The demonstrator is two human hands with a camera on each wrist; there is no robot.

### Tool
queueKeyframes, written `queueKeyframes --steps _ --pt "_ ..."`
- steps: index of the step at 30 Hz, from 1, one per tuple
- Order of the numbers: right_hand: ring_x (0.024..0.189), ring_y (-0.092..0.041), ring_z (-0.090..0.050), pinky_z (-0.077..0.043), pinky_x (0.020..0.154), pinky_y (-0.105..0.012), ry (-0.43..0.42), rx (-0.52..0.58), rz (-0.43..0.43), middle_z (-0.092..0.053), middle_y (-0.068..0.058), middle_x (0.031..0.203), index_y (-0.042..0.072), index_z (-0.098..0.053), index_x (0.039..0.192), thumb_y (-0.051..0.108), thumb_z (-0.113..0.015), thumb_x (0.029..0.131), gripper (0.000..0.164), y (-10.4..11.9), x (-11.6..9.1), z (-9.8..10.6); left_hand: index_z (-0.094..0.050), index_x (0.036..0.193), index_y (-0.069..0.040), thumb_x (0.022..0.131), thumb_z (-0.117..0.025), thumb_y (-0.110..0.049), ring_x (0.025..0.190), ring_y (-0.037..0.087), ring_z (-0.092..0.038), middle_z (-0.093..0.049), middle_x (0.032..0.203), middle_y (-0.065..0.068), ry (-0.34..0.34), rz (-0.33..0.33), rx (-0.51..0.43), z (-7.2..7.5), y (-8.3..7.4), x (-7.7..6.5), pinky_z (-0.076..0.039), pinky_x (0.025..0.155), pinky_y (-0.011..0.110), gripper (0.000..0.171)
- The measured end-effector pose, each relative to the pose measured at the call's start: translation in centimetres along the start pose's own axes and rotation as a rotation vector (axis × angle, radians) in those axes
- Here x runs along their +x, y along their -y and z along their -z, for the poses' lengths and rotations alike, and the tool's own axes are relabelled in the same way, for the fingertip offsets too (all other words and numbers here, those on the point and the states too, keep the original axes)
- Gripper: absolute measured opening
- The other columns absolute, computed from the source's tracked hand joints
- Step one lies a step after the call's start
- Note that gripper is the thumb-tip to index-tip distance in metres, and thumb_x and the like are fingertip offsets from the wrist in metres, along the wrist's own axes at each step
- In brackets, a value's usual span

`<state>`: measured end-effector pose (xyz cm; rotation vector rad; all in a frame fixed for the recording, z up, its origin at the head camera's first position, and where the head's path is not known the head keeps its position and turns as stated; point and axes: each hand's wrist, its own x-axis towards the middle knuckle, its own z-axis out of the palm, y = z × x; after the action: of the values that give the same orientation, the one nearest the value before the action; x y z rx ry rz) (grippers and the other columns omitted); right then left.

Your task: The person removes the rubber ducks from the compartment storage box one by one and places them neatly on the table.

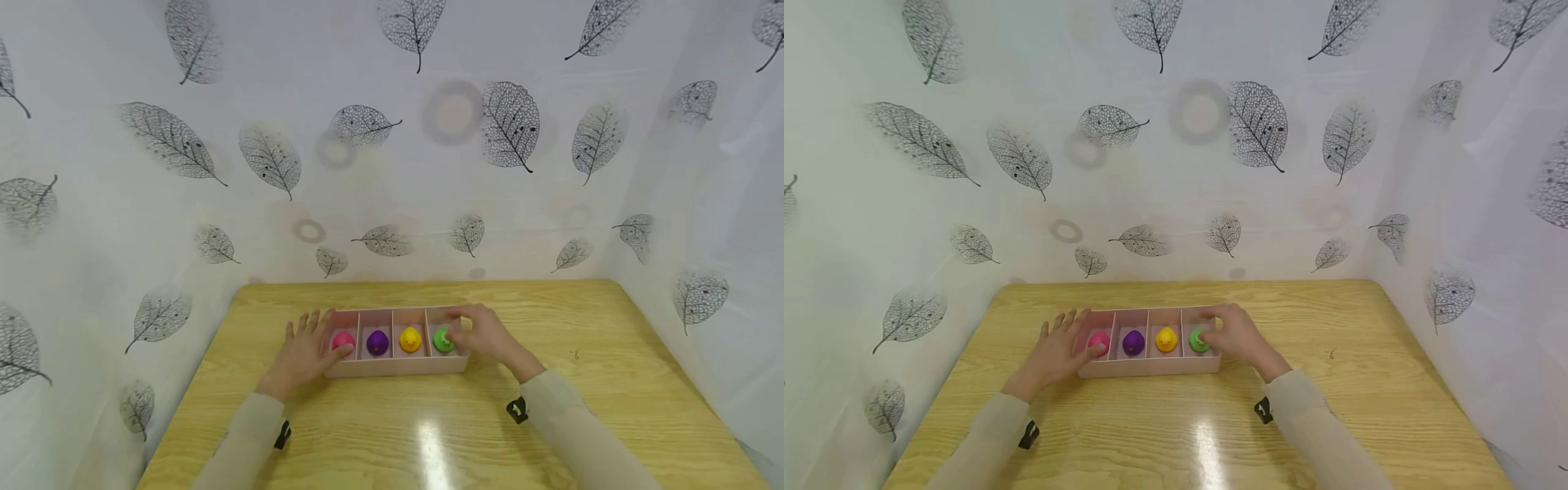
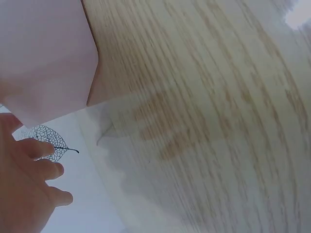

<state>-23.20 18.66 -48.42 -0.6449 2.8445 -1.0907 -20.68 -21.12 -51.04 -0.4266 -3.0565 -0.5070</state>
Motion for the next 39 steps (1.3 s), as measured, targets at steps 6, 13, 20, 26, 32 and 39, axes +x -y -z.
queueKeyframes --steps 6,13,20,26,32,39 --pt "0.127 -0.042 -0.063 -0.049 0.110 -0.065 0.023 0.003 -0.017 -0.075 -0.012 0.128 0.007 -0.072 0.132 0.016 -0.081 0.090 0.044 -0.1 0.1 -0.6 -0.023 0.169 -0.011 0.100 -0.054 -0.067 0.155 0.057 -0.026 -0.033 0.166 0.033 0.003 -0.003 -0.012 -0.4 0.0 -0.2 -0.015 0.124 0.078 0.094" --pt "0.118 -0.037 -0.065 -0.053 0.103 -0.060 0.056 -0.008 -0.008 -0.076 -0.011 0.124 0.007 -0.075 0.125 0.011 -0.083 0.085 0.042 0.0 0.4 -1.1 -0.021 0.170 -0.013 0.101 -0.052 -0.067 0.157 0.055 -0.024 -0.033 0.166 0.032 0.010 0.008 -0.022 -0.5 0.1 -0.2 -0.014 0.125 0.077 0.093" --pt "0.102 -0.029 -0.067 -0.057 0.093 -0.051 0.088 -0.140 -0.020 -0.078 -0.010 0.115 0.005 -0.077 0.118 0.012 -0.085 0.083 0.037 0.2 0.8 -1.6 -0.022 0.169 -0.011 0.101 -0.052 -0.067 0.157 0.055 -0.024 -0.035 0.165 0.032 0.010 0.008 -0.023 -0.5 0.0 -0.2 -0.014 0.125 0.077 0.093" --pt "0.096 -0.026 -0.062 -0.055 0.085 -0.047 0.102 -0.217 -0.036 -0.078 -0.007 0.112 0.008 -0.078 0.117 0.014 -0.087 0.084 0.034 0.5 1.0 -1.9 -0.022 0.169 -0.010 0.102 -0.052 -0.067 0.156 0.055 -0.026 -0.037 0.165 0.032 0.010 0.002 -0.021 -0.6 0.0 -0.2 -0.014 0.124 0.077 0.093" --pt "0.094 -0.027 -0.063 -0.055 0.084 -0.049 0.135 -0.277 -0.027 -0.078 -0.009 0.116 0.008 -0.078 0.118 0.015 -0.088 0.084 0.037 0.9 1.2 -1.8 -0.021 0.169 -0.011 0.101 -0.054 -0.066 0.156 0.055 -0.026 -0.038 0.164 0.031 0.007 -0.003 -0.039 -0.6 0.1 -0.2 -0.014 0.124 0.077 0.093" --pt "0.094 -0.025 -0.062 -0.054 0.083 -0.048 0.175 -0.321 -0.063 -0.078 -0.007 0.115 0.009 -0.078 0.118 0.015 -0.088 0.084 0.036 1.1 1.6 -1.7 -0.021 0.169 -0.011 0.101 -0.054 -0.066 0.156 0.055 -0.026 -0.038 0.164 0.031 0.001 -0.006 -0.045 -0.7 0.1 -0.1 -0.015 0.124 0.077 0.094"
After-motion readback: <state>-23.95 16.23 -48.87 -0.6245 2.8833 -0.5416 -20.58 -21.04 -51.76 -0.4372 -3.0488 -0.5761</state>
